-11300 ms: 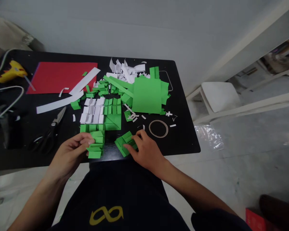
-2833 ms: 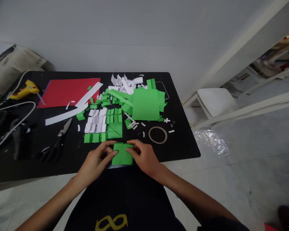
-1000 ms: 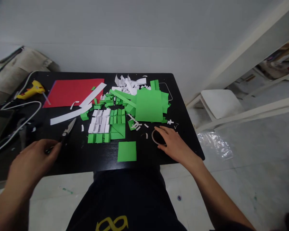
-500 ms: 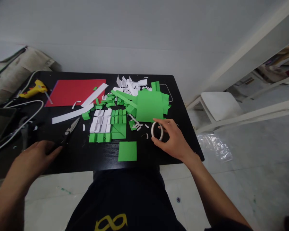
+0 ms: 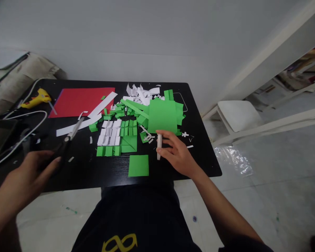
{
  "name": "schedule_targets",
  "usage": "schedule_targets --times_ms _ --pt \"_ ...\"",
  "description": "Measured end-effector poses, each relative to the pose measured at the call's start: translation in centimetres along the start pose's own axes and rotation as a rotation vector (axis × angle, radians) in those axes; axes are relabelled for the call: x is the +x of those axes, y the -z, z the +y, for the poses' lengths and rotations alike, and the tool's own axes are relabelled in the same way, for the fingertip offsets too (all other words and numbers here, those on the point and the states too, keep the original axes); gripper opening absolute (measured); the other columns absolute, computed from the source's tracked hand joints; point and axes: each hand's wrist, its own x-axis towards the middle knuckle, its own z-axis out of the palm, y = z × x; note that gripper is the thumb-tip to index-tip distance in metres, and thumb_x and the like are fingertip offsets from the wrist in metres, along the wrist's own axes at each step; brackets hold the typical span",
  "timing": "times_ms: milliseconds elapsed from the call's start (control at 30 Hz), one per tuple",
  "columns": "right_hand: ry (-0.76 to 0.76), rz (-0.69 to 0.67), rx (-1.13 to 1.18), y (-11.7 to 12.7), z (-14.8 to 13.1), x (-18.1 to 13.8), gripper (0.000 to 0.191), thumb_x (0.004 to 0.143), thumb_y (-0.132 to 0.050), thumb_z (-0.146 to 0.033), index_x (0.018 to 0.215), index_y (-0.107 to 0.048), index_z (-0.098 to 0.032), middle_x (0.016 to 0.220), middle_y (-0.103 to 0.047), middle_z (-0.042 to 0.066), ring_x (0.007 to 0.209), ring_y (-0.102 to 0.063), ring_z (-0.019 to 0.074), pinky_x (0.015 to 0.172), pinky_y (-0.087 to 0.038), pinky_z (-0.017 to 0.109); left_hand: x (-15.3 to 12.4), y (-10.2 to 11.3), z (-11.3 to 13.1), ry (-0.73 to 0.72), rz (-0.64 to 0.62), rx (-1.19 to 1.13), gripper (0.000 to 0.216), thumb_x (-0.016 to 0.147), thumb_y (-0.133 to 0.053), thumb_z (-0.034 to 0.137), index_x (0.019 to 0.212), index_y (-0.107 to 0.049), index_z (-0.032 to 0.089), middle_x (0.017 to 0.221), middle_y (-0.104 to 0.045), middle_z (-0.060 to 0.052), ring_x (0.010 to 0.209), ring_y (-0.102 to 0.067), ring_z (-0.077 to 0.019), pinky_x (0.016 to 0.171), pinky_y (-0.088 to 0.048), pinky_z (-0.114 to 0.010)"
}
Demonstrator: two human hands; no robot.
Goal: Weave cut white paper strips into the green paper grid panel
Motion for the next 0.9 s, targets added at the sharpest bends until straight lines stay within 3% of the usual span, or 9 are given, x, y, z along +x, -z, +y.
schedule_targets --times_ms 133,267,333,567,667,767,900 --pt "-0.004 -0.033 0.058 -0.8 -0.3 0.0 0.045 0.095 -0.073 -0.035 0.138 -0.06 -0.035 0.151 -0.055 0.007 0.134 -0.06 0.0299 0.104 -0.062 0.052 -0.3 -1.0 3.1 -0.091 -0.062 -0.275 0.051 0.087 -0.055 0.061 0.119 -0.058 0.021 0.118 -0.074 -0.011 0.096 -0.072 -0.0282 0.076 -0.055 -0.034" --pt "-0.029 -0.121 0.043 -1.4 -0.7 -0.2 0.069 0.082 -0.088 -0.032 0.142 -0.054 -0.036 0.157 -0.051 0.008 0.141 -0.054 0.0318 0.106 -0.061 0.05 -0.2 -1.9 5.2 -0.246 -0.147 -0.435 0.046 0.089 -0.064 0.059 0.115 -0.063 0.021 0.11 -0.075 -0.006 0.096 -0.07 -0.0249 0.077 -0.054 -0.029" --pt "-0.037 -0.127 0.017 -1.6 -0.8 -0.4 0.075 0.08 -0.091 -0.031 0.144 -0.053 -0.037 0.157 -0.05 0.008 0.142 -0.054 0.0319 0.106 -0.061 0.05 -0.1 -2.2 5.9 -0.333 -0.166 -0.426 0.042 0.09 -0.067 0.058 0.11 -0.067 0.021 0.103 -0.074 -0.004 0.09 -0.068 -0.023 0.073 -0.053 -0.028" --pt "-0.044 -0.134 0.015 -1.8 -1.1 -0.7 0.063 0.086 -0.085 -0.035 0.142 -0.056 -0.038 0.15 -0.054 0.008 0.124 -0.066 0.0284 0.089 -0.068 0.043 0.2 -2.4 7.7 -0.497 -0.237 -0.317 0.041 0.086 -0.071 0.059 0.101 -0.061 0.022 0.088 -0.066 -0.001 0.075 -0.06 -0.0195 0.067 -0.047 -0.03" --pt "-0.067 -0.168 0.031 -1.8 -1.2 -0.7 0.063 0.085 -0.086 -0.035 0.141 -0.057 -0.035 0.139 -0.061 0.008 0.12 -0.068 0.0276 0.096 -0.065 0.048 0.1 -2.2 8.5 -0.516 -0.252 -0.255 0.051 0.076 -0.078 0.063 0.098 -0.058 0.022 0.087 -0.064 -0.001 0.075 -0.058 -0.0209 0.065 -0.046 -0.031" --pt "-0.049 -0.174 0.04 -2.0 -1.2 -0.7 0.057 0.086 -0.085 -0.034 0.138 -0.06 -0.034 0.131 -0.065 0.007 0.129 -0.064 0.0281 0.109 -0.058 0.053 -0.2 -2.2 9.3 -0.513 -0.28 -0.264 0.046 0.083 -0.07 0.065 0.087 -0.054 0.022 0.08 -0.061 0.0 0.071 -0.057 -0.0197 0.064 -0.044 -0.031" --pt "-0.033 -0.142 0.05 -2.2 -1.2 -0.6 0.056 0.087 -0.084 -0.035 0.138 -0.06 -0.033 0.136 -0.064 0.008 0.127 -0.064 0.0282 0.106 -0.061 0.053 -0.4 -2.5 10.0 -0.504 -0.285 -0.312 0.045 0.09 -0.065 0.063 0.079 -0.05 0.022 0.072 -0.057 0.002 0.064 -0.054 -0.0166 0.06 -0.041 -0.029"
